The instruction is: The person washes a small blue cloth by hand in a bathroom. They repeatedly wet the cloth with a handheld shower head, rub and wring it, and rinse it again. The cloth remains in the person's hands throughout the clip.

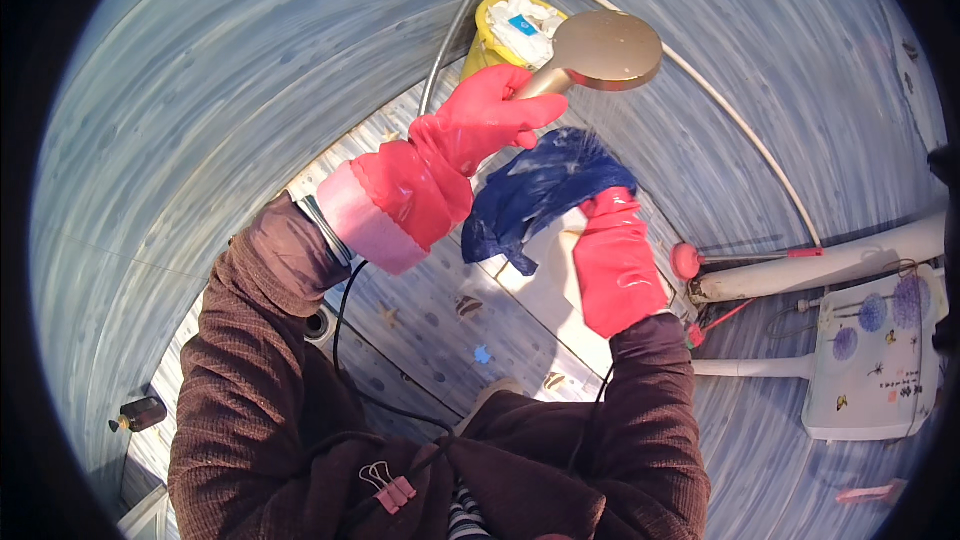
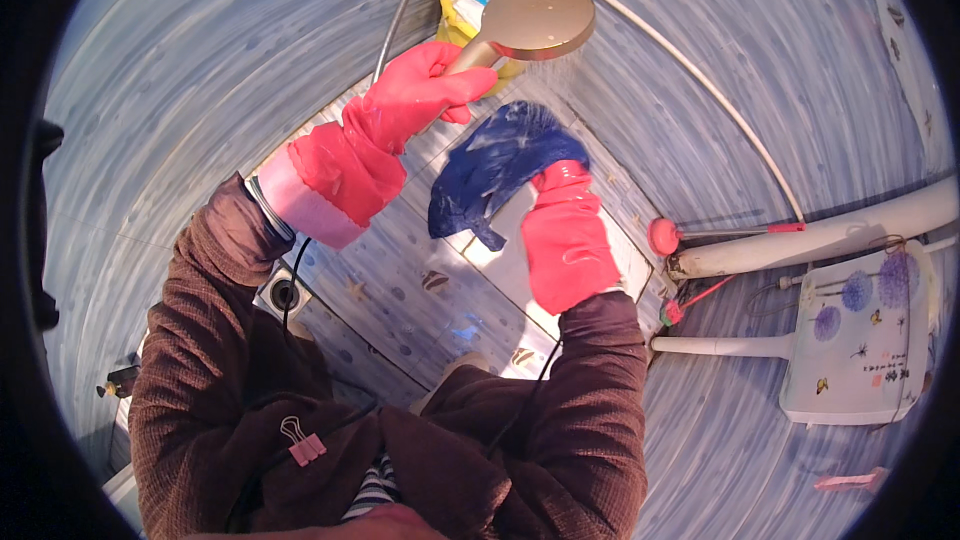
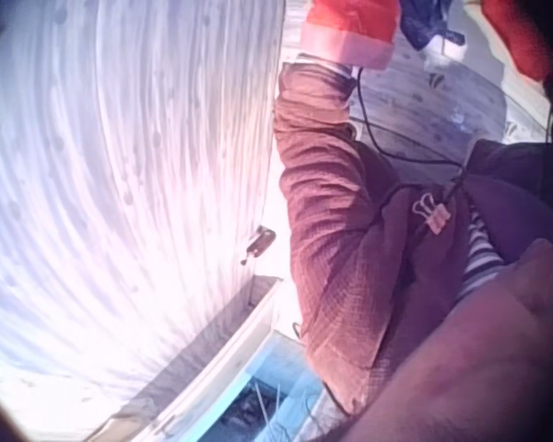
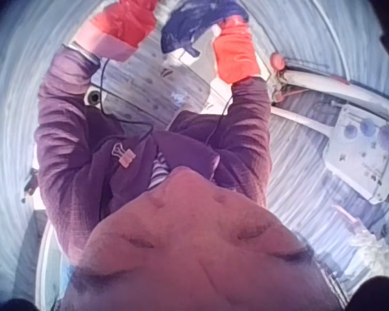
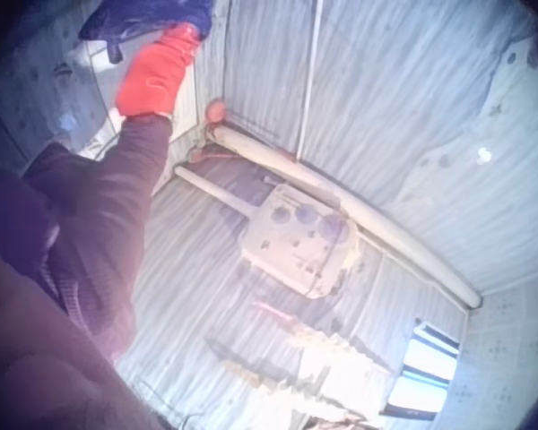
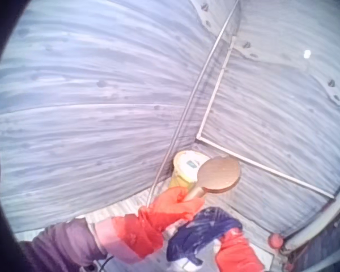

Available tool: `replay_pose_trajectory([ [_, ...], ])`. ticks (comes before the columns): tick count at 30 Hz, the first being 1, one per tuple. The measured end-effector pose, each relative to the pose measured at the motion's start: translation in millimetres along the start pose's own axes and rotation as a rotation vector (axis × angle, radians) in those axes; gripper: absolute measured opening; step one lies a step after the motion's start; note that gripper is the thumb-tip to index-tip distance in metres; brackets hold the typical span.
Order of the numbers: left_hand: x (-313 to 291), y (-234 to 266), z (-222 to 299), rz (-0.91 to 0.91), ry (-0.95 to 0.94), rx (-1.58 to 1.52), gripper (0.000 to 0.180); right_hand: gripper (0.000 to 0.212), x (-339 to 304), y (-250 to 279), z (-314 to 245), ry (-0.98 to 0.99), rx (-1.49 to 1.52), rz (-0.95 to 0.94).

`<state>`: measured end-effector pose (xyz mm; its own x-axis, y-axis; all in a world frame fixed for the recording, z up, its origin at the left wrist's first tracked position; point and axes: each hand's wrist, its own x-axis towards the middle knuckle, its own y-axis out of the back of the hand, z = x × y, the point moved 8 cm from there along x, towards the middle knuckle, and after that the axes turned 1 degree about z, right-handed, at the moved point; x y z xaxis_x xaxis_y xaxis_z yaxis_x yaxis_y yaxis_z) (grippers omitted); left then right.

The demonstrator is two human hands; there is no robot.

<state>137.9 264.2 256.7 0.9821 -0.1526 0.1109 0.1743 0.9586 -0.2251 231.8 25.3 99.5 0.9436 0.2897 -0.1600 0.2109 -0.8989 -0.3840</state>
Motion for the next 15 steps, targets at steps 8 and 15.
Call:
replay_pose_trajectory([
  [8,8.7,3.1,8.1,0.01,-0.018,-0.005,0.043,0.053,2.4,-47.1,-37.8,-0.463,2.363,-0.72],
  [15,14.3,8.1,-17.2,-0.026,0.077,0.125,0.047,0.061,-40.6,-46.9,-98.1,-1.001,4.105,-1.303],
])
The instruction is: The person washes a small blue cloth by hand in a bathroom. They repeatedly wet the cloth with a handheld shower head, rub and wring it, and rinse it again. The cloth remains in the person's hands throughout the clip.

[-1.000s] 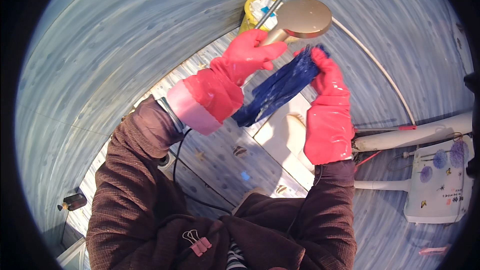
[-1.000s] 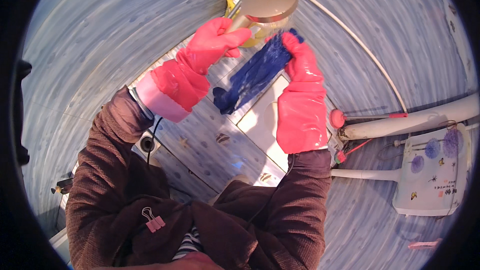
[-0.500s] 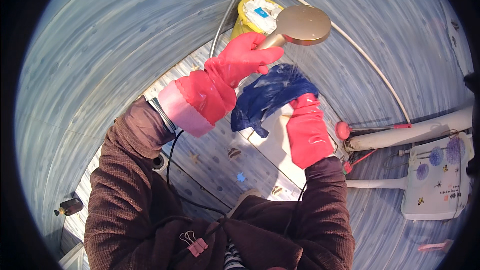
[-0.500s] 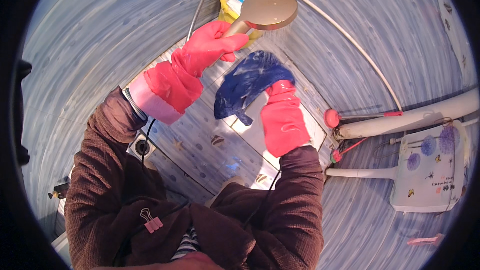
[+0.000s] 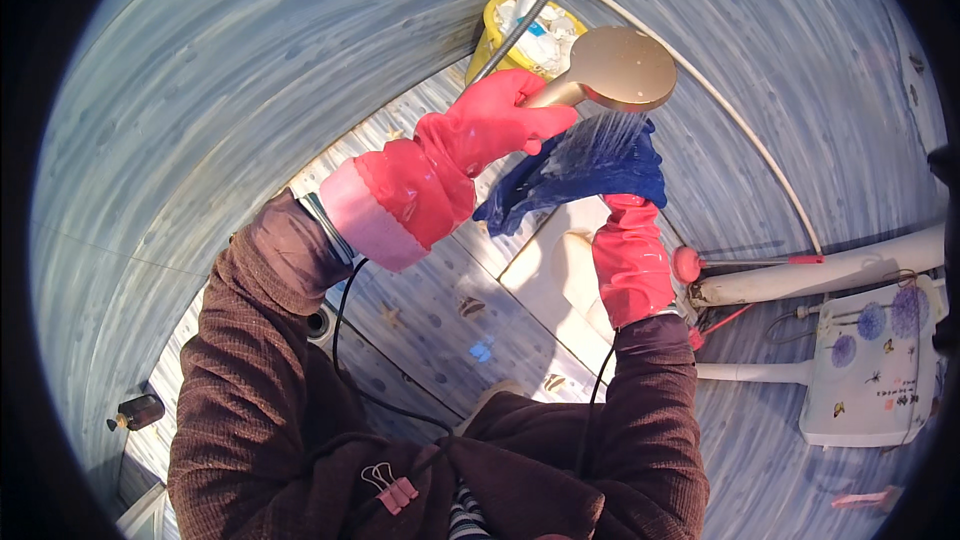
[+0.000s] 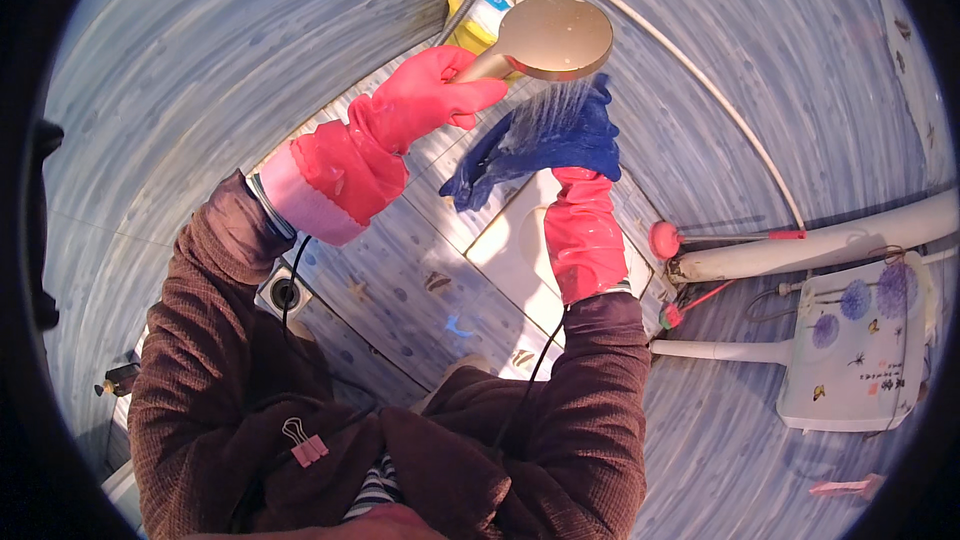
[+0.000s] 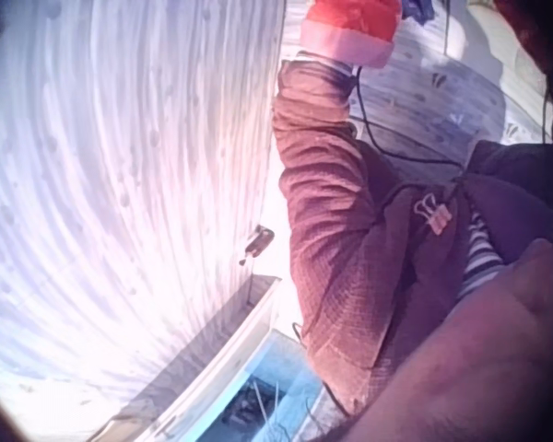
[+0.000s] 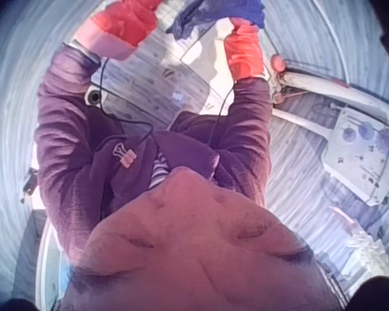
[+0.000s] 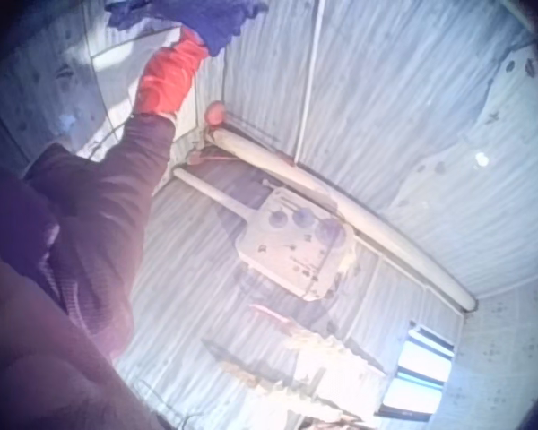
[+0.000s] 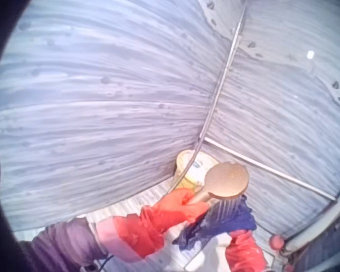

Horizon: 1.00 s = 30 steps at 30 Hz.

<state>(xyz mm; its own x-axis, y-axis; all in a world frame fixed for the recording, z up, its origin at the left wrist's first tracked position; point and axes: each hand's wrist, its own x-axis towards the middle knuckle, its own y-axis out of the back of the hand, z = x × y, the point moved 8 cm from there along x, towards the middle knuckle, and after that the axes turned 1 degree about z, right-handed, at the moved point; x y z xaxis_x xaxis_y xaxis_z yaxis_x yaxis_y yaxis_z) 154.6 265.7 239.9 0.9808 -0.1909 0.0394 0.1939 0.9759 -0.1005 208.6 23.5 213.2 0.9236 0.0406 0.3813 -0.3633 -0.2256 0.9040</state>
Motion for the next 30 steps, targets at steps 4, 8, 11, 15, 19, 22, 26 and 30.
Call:
replay_pose_trajectory([
  [4,1.3,-7.2,-1.9,-0.008,-0.033,-0.057,0.041,0.058,-3.5,5.3,-16.6,0.245,0.268,0.091],
  [8,-0.3,-13.4,-3.2,-0.001,-0.024,-0.08,0.042,0.047,-12.7,-13.2,-34.7,0.516,0.208,-0.037],
  [11,-2.6,-15.7,-4.7,0.006,-0.02,-0.12,0.044,0.042,-17.5,-9.9,-38.7,0.534,0.381,-0.105],
  [15,-2.9,-15.6,-4.4,0.002,-0.016,-0.125,0.045,0.039,-19.7,3.2,-51.8,0.526,0.58,-0.095],
  [19,-4.0,-18.3,-0.5,-0.037,-0.041,-0.1,0.044,0.038,-20.4,-5.3,-70.9,0.419,0.979,-0.277],
  [22,-8.4,-22.4,0.4,-0.05,-0.046,-0.085,0.044,0.038,-27.6,5.7,-88.6,0.575,0.731,-0.212],
  [26,-17.1,-29.3,-4.8,-0.054,-0.036,-0.027,0.043,0.036,-35.5,6.7,-87.5,0.506,0.769,-0.397],
  [30,-19.3,-37.1,-10.8,-0.123,-0.056,-0.032,0.04,0.032,-31.0,-3.8,-77.1,0.515,0.895,-0.537],
])
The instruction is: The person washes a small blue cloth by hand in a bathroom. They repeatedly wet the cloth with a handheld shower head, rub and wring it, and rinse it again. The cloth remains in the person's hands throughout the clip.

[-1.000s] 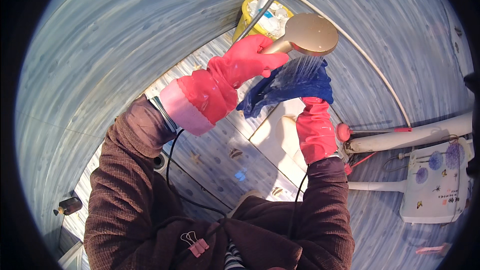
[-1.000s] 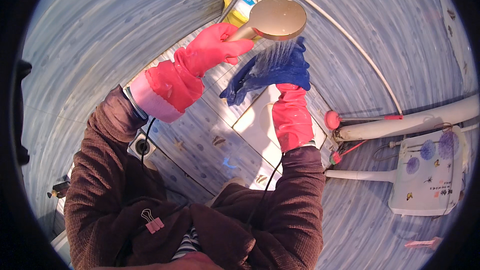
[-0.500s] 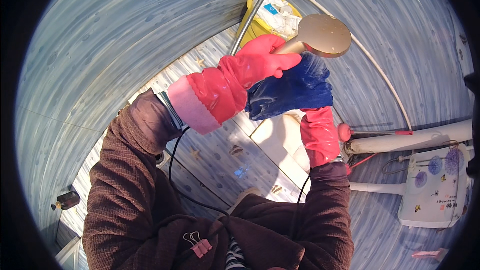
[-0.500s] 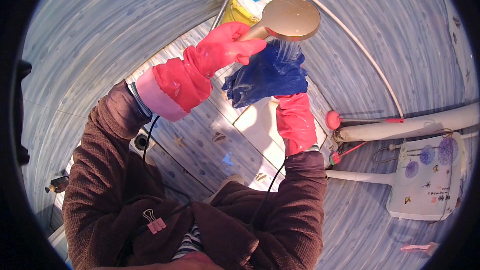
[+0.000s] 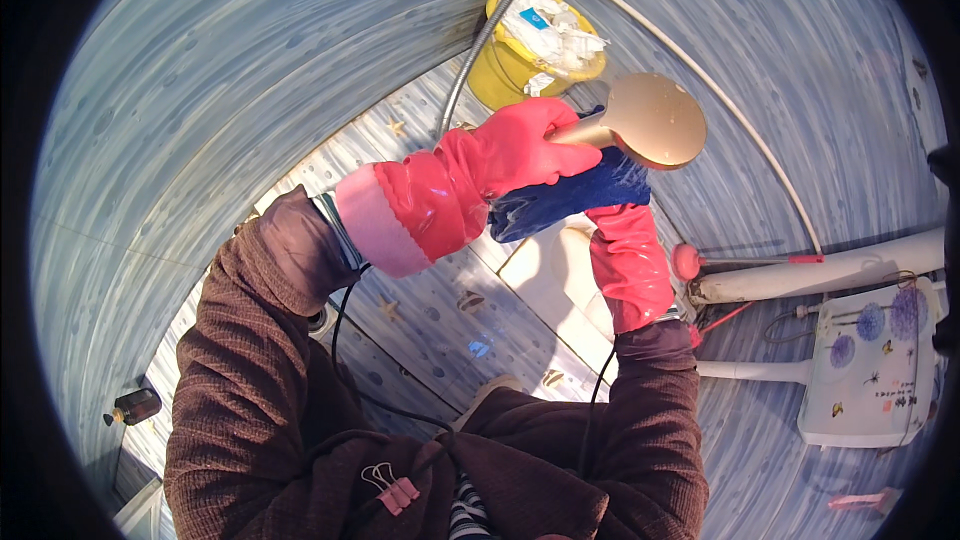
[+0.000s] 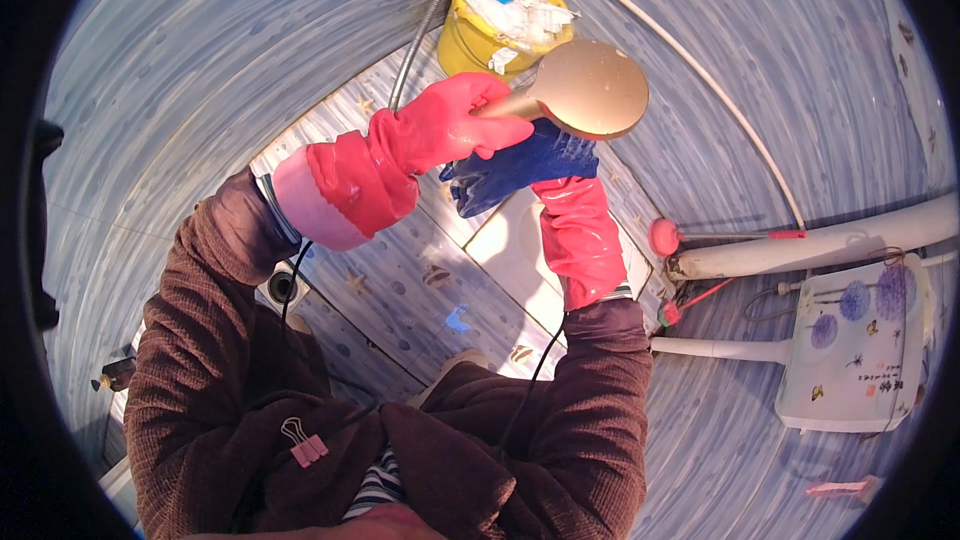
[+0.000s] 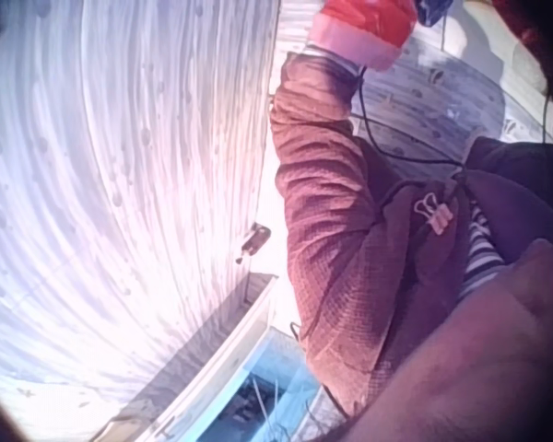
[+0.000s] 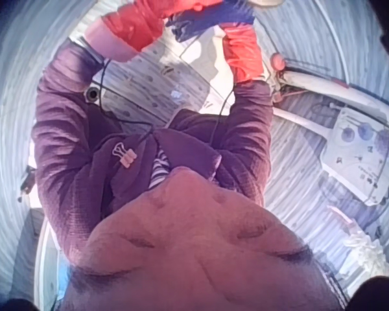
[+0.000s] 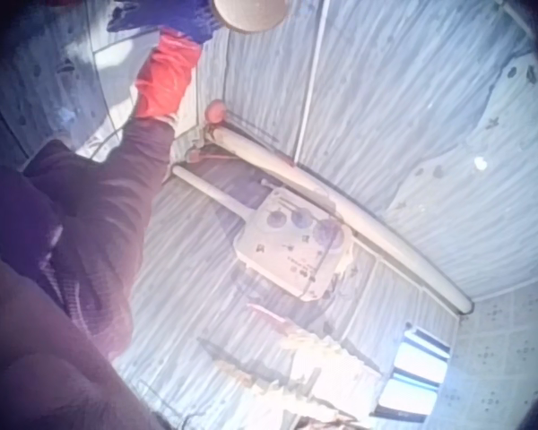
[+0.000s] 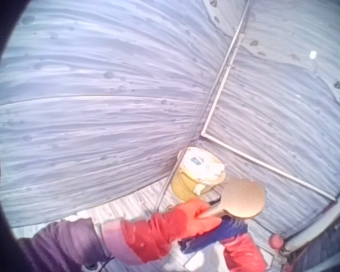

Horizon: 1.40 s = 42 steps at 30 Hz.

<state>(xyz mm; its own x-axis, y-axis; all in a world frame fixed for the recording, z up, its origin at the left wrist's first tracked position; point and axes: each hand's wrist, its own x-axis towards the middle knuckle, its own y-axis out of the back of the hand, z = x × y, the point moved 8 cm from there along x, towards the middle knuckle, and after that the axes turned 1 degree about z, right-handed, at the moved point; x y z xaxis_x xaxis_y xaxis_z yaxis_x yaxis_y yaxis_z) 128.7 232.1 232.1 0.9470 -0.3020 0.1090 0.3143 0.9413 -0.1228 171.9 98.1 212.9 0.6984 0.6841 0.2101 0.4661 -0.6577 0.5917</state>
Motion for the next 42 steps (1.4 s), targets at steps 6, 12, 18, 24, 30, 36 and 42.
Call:
replay_pose_trajectory([
  [6,2.9,6.3,-6.6,0.028,0.0,0.09,0.042,0.031,-1.0,30.6,18.4,0.218,-0.528,0.262],
  [12,3.7,11.8,-3.5,0.065,0.061,0.003,0.037,0.033,-18.7,46.9,5.3,0.066,-0.564,0.481],
  [18,5.8,8.2,0.6,-0.024,0.051,0.023,0.034,0.036,-19.0,42.1,-32.3,0.277,-0.724,0.529],
  [24,9.3,22.0,0.9,0.046,0.089,-0.049,0.037,0.04,-19.0,48.5,-38.8,0.37,-0.889,0.576],
  [30,9.1,29.4,-0.6,0.056,0.111,-0.04,0.04,0.043,-3.5,59.8,-31.5,0.343,-0.974,0.439],
  [36,10.6,25.3,-2.9,0.028,0.066,-0.029,0.044,0.046,-2.5,64.8,-31.1,0.361,-1.054,0.376],
  [42,4.3,15.1,6.2,0.016,0.027,-0.1,0.042,0.05,-1.6,62.3,-30.4,0.384,-1.095,0.343],
])
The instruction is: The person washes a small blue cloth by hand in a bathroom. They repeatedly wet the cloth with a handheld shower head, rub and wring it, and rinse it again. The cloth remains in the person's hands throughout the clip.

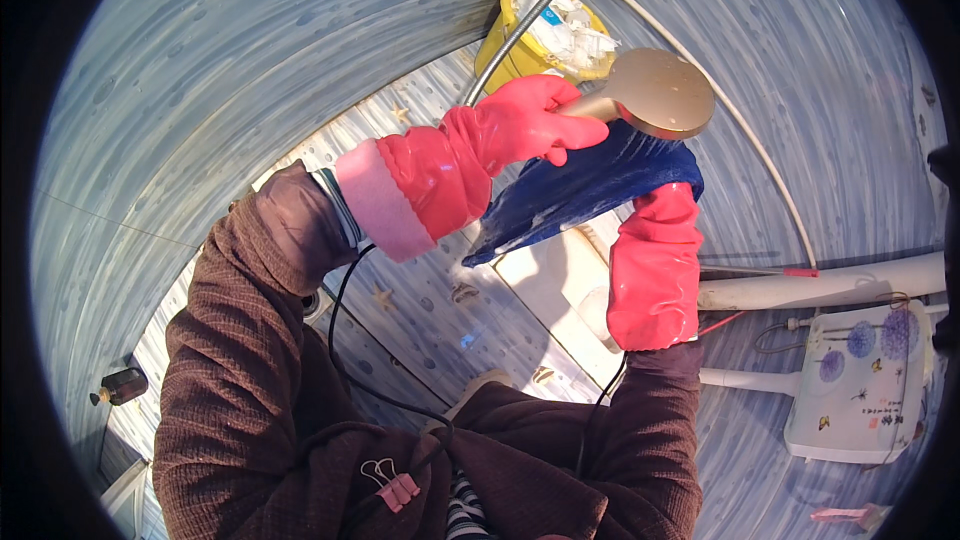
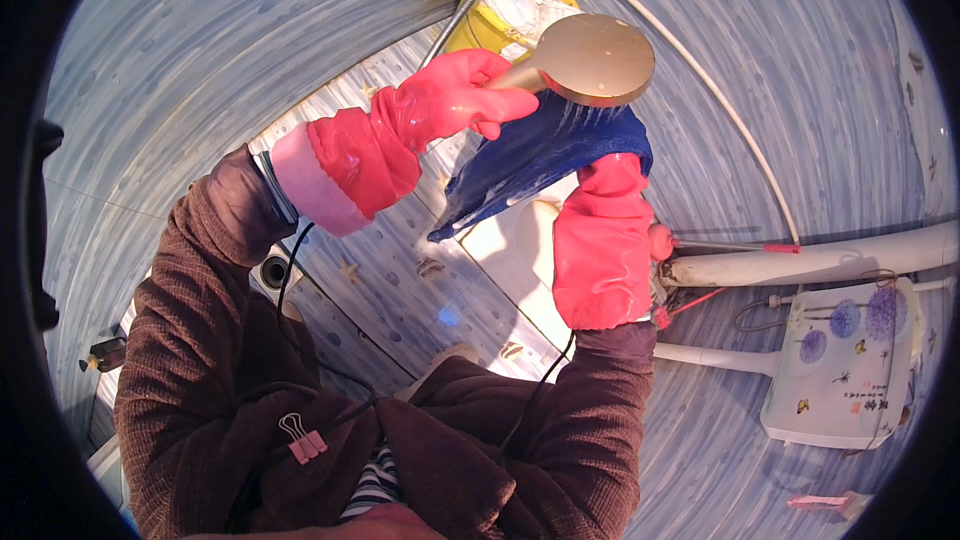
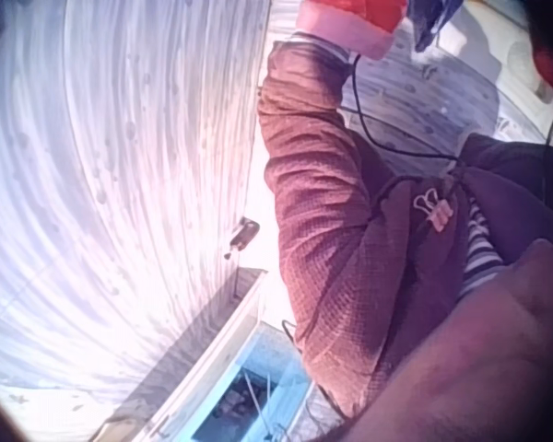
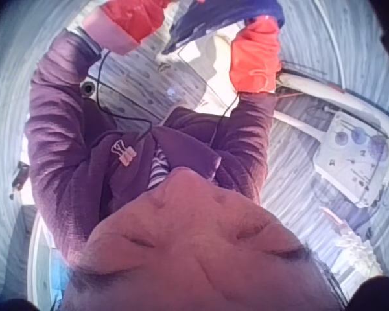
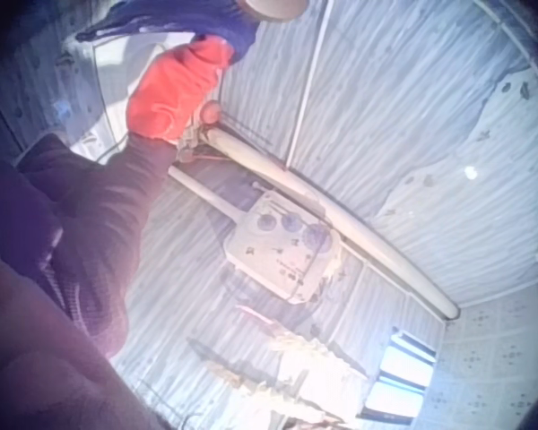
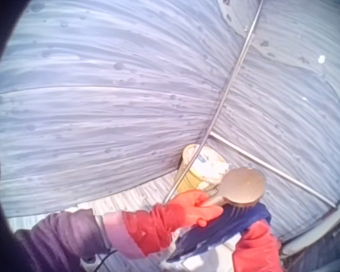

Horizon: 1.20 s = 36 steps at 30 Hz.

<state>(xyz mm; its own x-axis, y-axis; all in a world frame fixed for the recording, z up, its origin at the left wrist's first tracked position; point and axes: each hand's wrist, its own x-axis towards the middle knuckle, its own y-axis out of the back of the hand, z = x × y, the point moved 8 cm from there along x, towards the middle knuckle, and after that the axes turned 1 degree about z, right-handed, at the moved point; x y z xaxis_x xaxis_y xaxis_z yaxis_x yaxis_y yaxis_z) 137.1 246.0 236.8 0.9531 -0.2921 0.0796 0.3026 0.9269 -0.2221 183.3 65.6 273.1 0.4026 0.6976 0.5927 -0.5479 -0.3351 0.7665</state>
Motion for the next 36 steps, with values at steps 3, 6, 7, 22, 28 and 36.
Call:
replay_pose_trajectory([
  [3,-3.8,-4.8,0.7,0.005,-0.027,-0.009,0.044,0.052,-1.9,-3.9,-0.9,0.031,-0.017,0.002],
  [6,-4.8,-6.7,-3.4,-0.021,-0.05,0.019,0.04,0.053,-2.4,-10.5,3.5,0.061,-0.045,0.006],
  [7,-4.5,-7.0,-4.9,-0.052,-0.059,0.039,0.039,0.054,-3.2,-12.2,5.7,0.068,-0.05,0.008],
  [22,-7.3,-9.3,-45.9,-0.056,-0.153,0.252,0.027,0.052,-7.2,-13.8,-10.2,0.156,-0.043,-0.087],
  [28,-8.3,-7.1,-55.5,-0.067,-0.14,0.313,0.042,0.05,7.2,10.2,-5.8,0.05,0.003,-0.155],
  [36,-8.4,-6.1,-65.5,-0.072,-0.113,0.331,0.04,0.049,24.5,24.4,4.2,-0.056,0.039,-0.238],
])
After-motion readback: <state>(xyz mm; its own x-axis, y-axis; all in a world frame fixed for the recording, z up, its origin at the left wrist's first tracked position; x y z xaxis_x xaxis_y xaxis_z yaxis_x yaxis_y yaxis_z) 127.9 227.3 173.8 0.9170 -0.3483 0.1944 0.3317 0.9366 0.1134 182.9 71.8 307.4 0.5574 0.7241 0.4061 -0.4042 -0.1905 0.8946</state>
